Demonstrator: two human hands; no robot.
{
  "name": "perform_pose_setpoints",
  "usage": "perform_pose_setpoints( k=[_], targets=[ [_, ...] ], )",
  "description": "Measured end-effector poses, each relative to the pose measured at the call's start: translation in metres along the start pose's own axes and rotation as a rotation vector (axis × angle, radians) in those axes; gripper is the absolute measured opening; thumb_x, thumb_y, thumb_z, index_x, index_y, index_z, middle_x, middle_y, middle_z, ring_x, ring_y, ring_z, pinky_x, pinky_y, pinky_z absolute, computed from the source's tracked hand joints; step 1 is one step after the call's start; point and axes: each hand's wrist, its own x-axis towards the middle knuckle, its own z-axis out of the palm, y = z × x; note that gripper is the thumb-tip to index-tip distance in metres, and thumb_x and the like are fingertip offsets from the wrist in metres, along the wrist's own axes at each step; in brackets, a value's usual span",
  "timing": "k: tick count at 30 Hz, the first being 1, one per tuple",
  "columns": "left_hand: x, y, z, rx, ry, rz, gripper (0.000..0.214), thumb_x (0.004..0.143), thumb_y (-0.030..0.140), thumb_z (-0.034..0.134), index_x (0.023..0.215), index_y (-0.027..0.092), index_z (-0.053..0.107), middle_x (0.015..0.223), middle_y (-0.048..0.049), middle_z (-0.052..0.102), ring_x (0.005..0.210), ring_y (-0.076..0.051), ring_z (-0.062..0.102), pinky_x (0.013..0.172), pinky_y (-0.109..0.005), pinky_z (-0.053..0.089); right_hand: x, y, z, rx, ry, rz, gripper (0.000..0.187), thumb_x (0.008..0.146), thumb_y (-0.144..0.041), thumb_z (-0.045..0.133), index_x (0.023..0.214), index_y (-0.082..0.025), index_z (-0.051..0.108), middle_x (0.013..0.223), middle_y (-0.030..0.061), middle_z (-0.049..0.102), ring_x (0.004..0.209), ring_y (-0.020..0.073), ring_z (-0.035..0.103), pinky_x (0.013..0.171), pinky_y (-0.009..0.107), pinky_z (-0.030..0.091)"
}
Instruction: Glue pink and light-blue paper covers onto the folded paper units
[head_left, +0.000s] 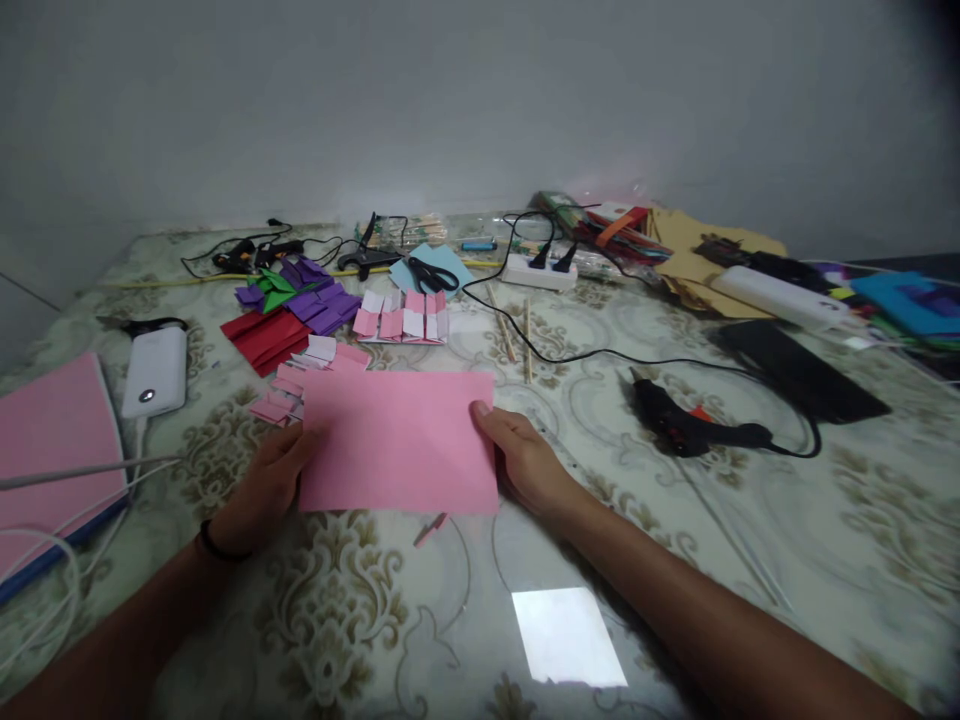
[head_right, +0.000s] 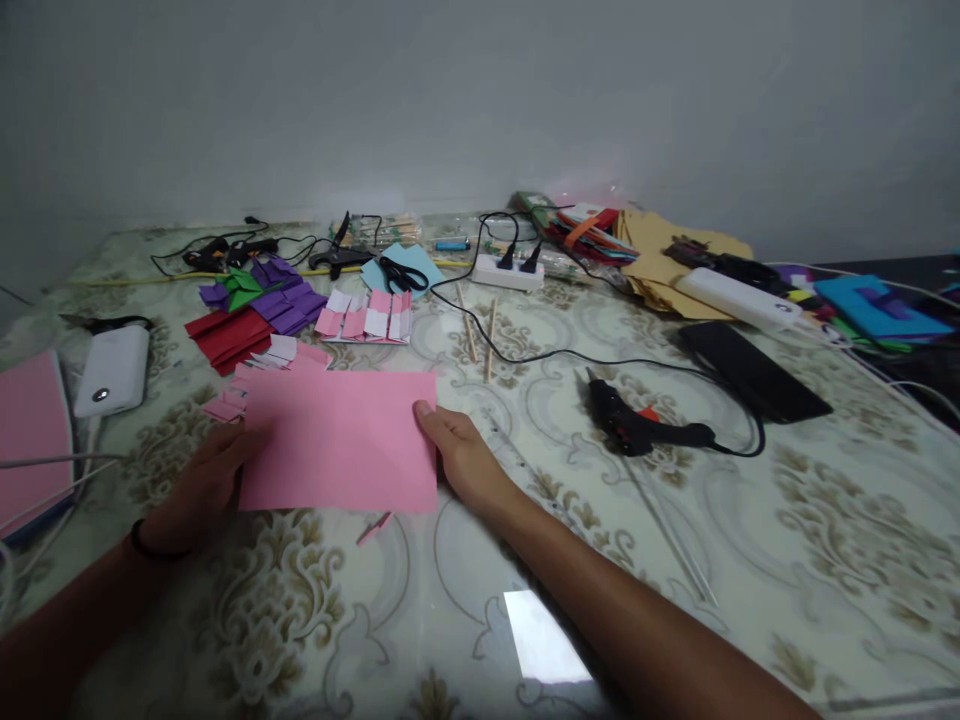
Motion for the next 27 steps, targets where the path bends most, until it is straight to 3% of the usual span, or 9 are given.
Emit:
perform_pose_setpoints(
  k=[4, 10, 14, 20, 27],
  targets=[
    [0.001, -0.003, 0.0, -0.012, 0.022, -0.013, 0.051, 0.09, 0.054, 0.07, 0.059, 0.02, 0.046, 0.062, 0.0048, 0.036, 0.06, -0.013, 0.029, 0.053, -0.028, 0.025, -0.003, -0.006, 0.003, 0.021, 0.0, 0.027, 0.06, 0.085, -0.076, 0.073, 0.072, -0.018, 0.072, 0.066, 0.0022, 0.069, 0.058, 0.0159, 0.057, 0.056, 0.028, 0.041],
    [0.0, 0.009, 0.002, 0.027, -0.18, -0.09, 0.05, 0.087, 0.059, 0.07, 0.06, 0.018, 0.059, 0.061, 0.001, 0.048, 0.06, -0.014, 0.038, 0.053, -0.027, 0.03, -0.006, -0.016, 0.009, 0.025, 0.097, 0.041, 0.062, 0.079, -0.079, 0.076, 0.081, -0.017, 0.076, 0.07, 0.0042, 0.076, 0.06, 0.0189, 0.065, 0.056, 0.029, 0.046],
    [0.001, 0.016, 0.002, 0.051, -0.216, -0.066, 0.05, 0.087, 0.06, 0.069, 0.062, 0.018, 0.06, 0.063, 0.0008, 0.051, 0.062, -0.014, 0.04, 0.057, -0.027, 0.035, -0.005, -0.02, 0.011, 0.074, 0.194, 0.071, 0.064, 0.073, -0.081, 0.079, 0.086, -0.019, 0.076, 0.077, 0.0059, 0.079, 0.072, 0.0262, 0.074, 0.059, 0.033, 0.052],
    [0.001, 0.011, -0.001, 0.045, -0.205, -0.035, 0.043, 0.09, 0.056, 0.068, 0.07, 0.019, 0.068, 0.071, -0.0006, 0.059, 0.07, -0.017, 0.047, 0.065, -0.028, 0.042, -0.004, -0.021, 0.01, 0.081, 0.238, 0.089, 0.063, 0.076, -0.082, 0.075, 0.088, -0.02, 0.074, 0.082, 0.0082, 0.08, 0.084, 0.031, 0.076, 0.066, 0.037, 0.056],
    [0.0, 0.01, 0.0, -0.049, -0.154, -0.055, 0.036, 0.089, 0.053, 0.072, 0.076, 0.019, 0.073, 0.075, -0.0008, 0.064, 0.069, -0.017, 0.048, 0.062, -0.027, 0.04, -0.003, -0.019, 0.007, 0.081, 0.189, 0.08, 0.053, 0.077, -0.075, 0.078, 0.074, -0.023, 0.067, 0.071, 0.0064, 0.073, 0.073, 0.0284, 0.069, 0.06, 0.037, 0.05]
  ],
)
